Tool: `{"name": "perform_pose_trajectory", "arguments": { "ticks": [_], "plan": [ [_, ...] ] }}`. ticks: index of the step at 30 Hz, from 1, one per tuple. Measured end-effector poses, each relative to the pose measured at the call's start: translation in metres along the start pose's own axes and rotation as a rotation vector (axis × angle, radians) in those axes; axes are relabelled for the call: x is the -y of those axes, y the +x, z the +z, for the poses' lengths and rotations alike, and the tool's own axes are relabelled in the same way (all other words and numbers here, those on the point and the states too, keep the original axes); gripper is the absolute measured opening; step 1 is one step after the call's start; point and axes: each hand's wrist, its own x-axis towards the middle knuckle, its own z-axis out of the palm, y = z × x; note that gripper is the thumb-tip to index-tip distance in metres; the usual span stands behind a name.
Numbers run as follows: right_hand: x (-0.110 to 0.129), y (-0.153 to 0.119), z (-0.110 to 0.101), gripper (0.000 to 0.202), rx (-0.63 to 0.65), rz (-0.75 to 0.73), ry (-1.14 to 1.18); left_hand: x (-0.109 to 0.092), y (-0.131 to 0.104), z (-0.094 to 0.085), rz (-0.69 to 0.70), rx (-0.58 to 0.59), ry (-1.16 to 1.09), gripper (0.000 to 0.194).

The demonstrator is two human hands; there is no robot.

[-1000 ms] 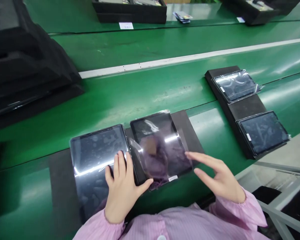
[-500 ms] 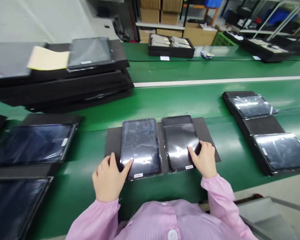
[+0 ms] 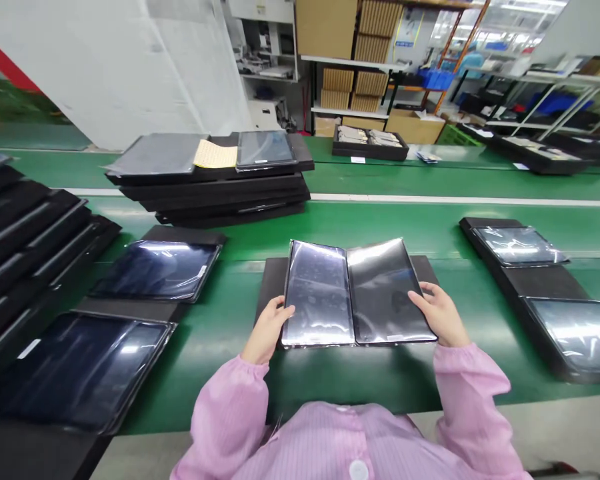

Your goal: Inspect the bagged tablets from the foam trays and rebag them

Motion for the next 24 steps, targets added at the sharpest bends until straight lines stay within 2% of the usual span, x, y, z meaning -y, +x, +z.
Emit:
{"name": "perform_pose_trajectory", "arguments": {
  "ticks": [3, 6, 8, 11, 14, 16, 18, 21, 24],
  "plan": [
    [0.017, -0.006, -0.008, 0.068, -0.004, -0.023, 0.094, -0.002, -0.002, 0.002, -0.11, 0.1, -0.186, 0.056],
    [0.024, -0.009, -0.001, 0.07, 0.034, -0.038, 0.173, -0.003, -0.003, 0.005, -0.121, 0.141, -0.267, 0.049],
    [0.022, -0.01, 0.015, 0.07, 0.085, -0.042, 0.21, -0.003, -0.004, 0.007, -0.131, 0.168, -0.292, 0.041],
    [0.012, -0.014, 0.051, 0.07, 0.175, -0.055, 0.233, -0.001, -0.006, 0.01, -0.13, 0.18, -0.328, 0.035],
    [0.003, -0.02, 0.087, 0.069, 0.24, -0.084, 0.226, 0.004, -0.009, 0.016, -0.099, 0.161, -0.313, 0.041],
    [0.0, -0.023, 0.104, 0.064, 0.25, -0.12, 0.199, 0.008, -0.009, 0.021, -0.078, 0.108, -0.264, 0.049],
    [0.001, -0.022, 0.113, 0.053, 0.219, -0.168, 0.146, 0.01, -0.009, 0.026, -0.047, 0.031, -0.207, 0.053],
    [0.006, -0.015, 0.113, 0.036, 0.107, -0.259, 0.069, 0.006, -0.007, 0.032, 0.052, -0.061, -0.132, 0.048],
    [0.015, -0.001, 0.108, 0.033, -0.007, -0.343, 0.054, -0.002, -0.003, 0.039, 0.193, -0.095, -0.071, 0.044]
  ]
}}
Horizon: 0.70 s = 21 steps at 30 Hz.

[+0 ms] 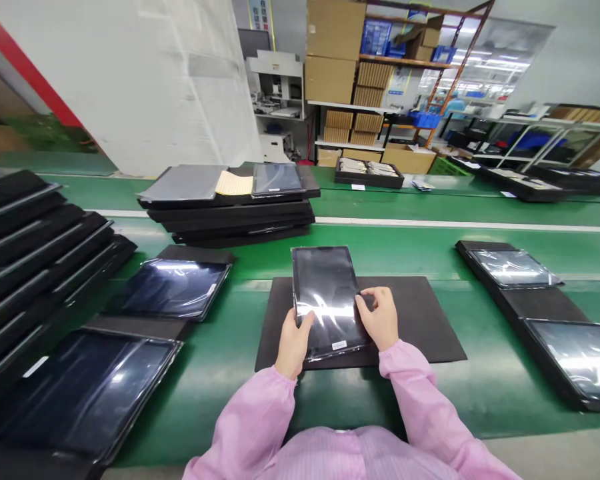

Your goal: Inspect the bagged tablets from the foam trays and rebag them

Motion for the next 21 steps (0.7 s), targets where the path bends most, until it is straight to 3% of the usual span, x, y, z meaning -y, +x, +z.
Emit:
{"name": "perform_pose_trajectory", "arguments": {
  "ticks": [2, 6, 10, 12, 14, 16, 18, 21],
  "plan": [
    [0.002, 0.012, -0.001, 0.039, -0.02, -0.026, 0.016, -0.002, 0.004, 0.006, 0.113, 0.012, 0.023, 0.043],
    [0.004, 0.029, 0.0, 0.033, 0.097, -0.044, 0.086, -0.001, 0.014, 0.012, 0.286, 0.105, 0.081, 0.043],
    [0.003, 0.021, -0.004, 0.029, 0.138, -0.068, 0.119, -0.003, 0.025, 0.003, 0.328, 0.328, 0.209, 0.032],
    [0.004, 0.013, -0.009, 0.032, 0.151, -0.091, 0.137, -0.005, 0.024, -0.003, 0.381, 0.385, 0.289, 0.023],
    [0.007, 0.008, -0.016, 0.038, 0.164, -0.119, 0.16, -0.006, 0.016, -0.005, 0.438, 0.296, 0.279, 0.019],
    [0.012, 0.007, -0.021, 0.04, 0.154, -0.146, 0.183, -0.005, 0.002, 0.002, 0.45, 0.107, 0.156, 0.026],
    [0.019, 0.004, -0.026, 0.04, 0.137, -0.17, 0.2, -0.005, -0.013, 0.017, 0.435, -0.062, 0.008, 0.036],
    [0.028, -0.008, -0.029, 0.033, 0.13, -0.21, 0.201, -0.012, -0.02, 0.044, 0.449, -0.199, -0.145, 0.037]
  ]
}}
